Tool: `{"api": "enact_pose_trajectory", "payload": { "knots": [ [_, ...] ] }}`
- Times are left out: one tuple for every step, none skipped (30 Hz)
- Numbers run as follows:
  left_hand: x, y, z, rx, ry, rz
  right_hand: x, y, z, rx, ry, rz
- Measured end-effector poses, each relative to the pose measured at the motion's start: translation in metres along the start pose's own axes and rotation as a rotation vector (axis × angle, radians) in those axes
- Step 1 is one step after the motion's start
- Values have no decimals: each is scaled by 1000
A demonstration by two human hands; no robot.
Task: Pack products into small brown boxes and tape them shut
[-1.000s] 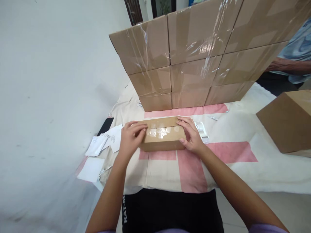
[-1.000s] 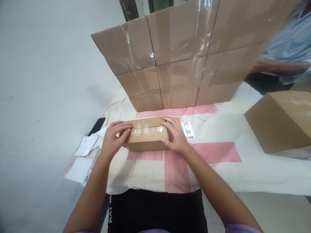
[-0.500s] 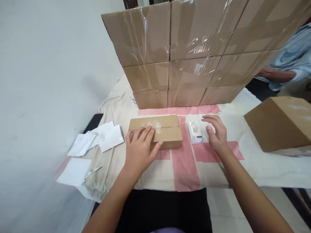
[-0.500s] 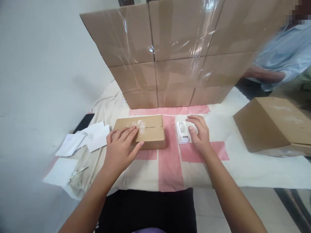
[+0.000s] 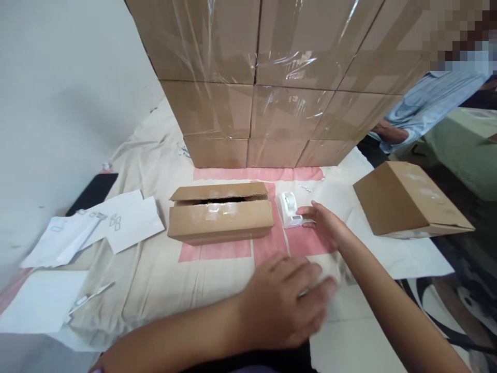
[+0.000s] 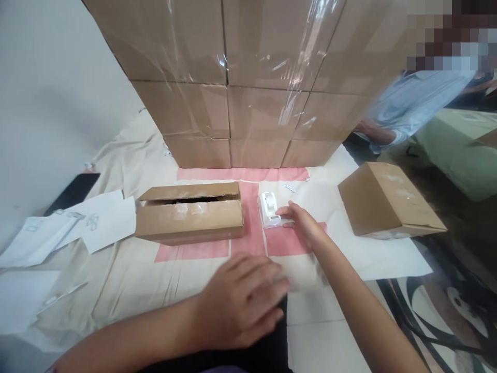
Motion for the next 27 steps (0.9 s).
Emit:
{"api": "enact_pose_trajectory", "payload": {
  "knots": [
    [1,-16,-1,-10,-31,64,-3,0,1,-2,-32,3],
    [-3,-33,-4,-5,-17,100,-6,-1,2,-11,-59,17],
    [-12,-48,-10,15,31,113,-9,-3,3,-31,-80,39],
    [-24,-63,-17,29,126,112,-12,-5,3,-56,-91,61],
    [-39,-76,-25,42,234,106,-15,-7,3,-80,-93,75],
    [-54,-87,-33,63,339,93,-18,-9,3,-97,-92,78],
    [-69,-96,-39,84,415,85,-20,-12,2,-101,-91,71],
    [-83,-104,-44,110,458,83,-23,-14,1,-89,-97,59],
    [-94,-110,-47,135,471,84,-24,-16,1,-66,-112,43],
    [-104,-116,-48,159,458,89,-26,-19,0,-42,-133,28],
    [-111,-121,-47,184,436,98,-27,-21,0,-24,-155,17],
    [-116,-126,-45,206,411,109,-28,-23,0,-14,-175,9],
    [-120,-130,-43,224,389,120,-29,-26,0,-11,-189,5],
    [-123,-134,-42,242,385,132,-30,-28,0,-14,-199,4],
    [-125,-137,-40,257,398,147,-31,-30,1,-19,-210,5],
    [-127,-140,-40,268,420,163,-33,-31,1,-19,-221,7],
    [-129,-143,-40,273,441,181,-36,-31,1,-13,-233,8],
    [-132,-145,-41,274,459,200,-39,-31,1,-3,-241,10],
    [-134,-147,-42,274,469,219,-42,-31,1,8,-242,11],
    [-136,-149,-43,274,468,235,-46,-31,1,20,-233,14],
    [-138,-151,-45,276,463,245,-50,-31,1,32,-213,18],
    [-140,-152,-46,280,460,250,-53,-32,2,45,-189,24],
    [-141,-153,-46,288,460,252,-55,-33,3,62,-167,31],
    [-142,-154,-47,300,464,251,-55,-35,4,83,-146,37],
    [-143,-155,-47,313,467,246,-54,-38,6,107,-130,40],
    [-143,-156,-47,326,468,241,-51,-41,8,135,-118,38],
    [-143,-156,-47,337,467,237,-46,-43,11,166,-108,29]
  ]
}}
Point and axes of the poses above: each hand's wrist, its own z-axis away from the middle knuckle, its own y-axis out of the back of the hand, x = y × z, the point moved 1 cm from there along -z, towards the middle knuckle, and after that the axes turned 2 degrees about -z, right-handed, at the moved point
